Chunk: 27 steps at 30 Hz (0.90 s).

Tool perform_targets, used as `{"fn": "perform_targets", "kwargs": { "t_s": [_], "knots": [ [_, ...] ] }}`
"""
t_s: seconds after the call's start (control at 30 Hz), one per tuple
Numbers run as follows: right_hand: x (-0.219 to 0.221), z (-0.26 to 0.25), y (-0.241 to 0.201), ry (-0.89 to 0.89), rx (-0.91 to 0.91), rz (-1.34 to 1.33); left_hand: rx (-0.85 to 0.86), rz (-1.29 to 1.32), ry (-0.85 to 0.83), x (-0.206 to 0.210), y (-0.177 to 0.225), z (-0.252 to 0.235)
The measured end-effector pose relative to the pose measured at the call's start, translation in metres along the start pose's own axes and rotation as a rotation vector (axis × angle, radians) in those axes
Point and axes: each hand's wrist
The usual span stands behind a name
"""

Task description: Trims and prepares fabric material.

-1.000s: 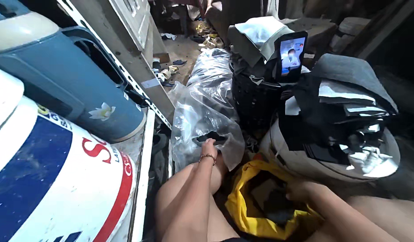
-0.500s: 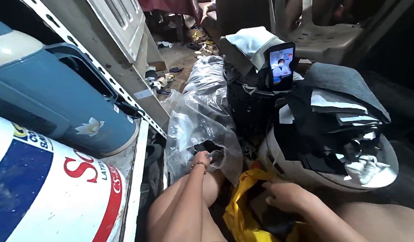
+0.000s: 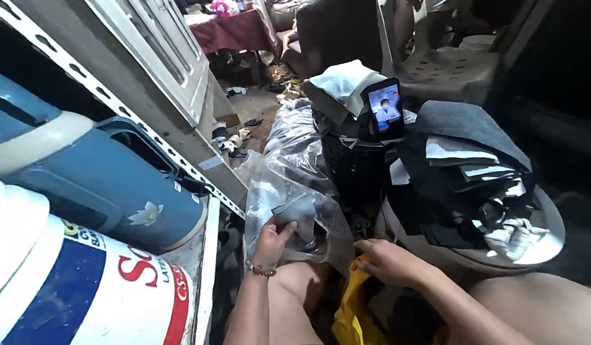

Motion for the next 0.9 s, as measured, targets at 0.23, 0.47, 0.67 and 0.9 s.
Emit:
{"fn": "perform_targets", "kwargs": {
  "t_s": [0.23,0.47,0.67,0.9],
  "knots": [
    [-0.022,-0.003,-0.057,0.477,-0.357,-0.42,0.143,0.024,-0.063,0.014,0.077,0.014],
    [-0.077,-0.011,-0.147,0.665,-0.467,-0.695,0.369,0.074,-0.136,0.029,0.135,0.025],
    [-0.129,0.009,-0.199,0.757,-0.569,-0.636,0.444,0.263,-0.432,0.03,0.142,0.008],
    [-0.174,0.034,-0.235,0.919,-0.549,-0.661,0.053,0.341,-0.687,0.08,0.072,0.035]
  ]
}}
Point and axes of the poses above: each hand's wrist, its own z-axis away from the middle knuckle, its own x-axis out of the palm, y = z × x, and after that the axes turned 12 degrees about -x, right-handed
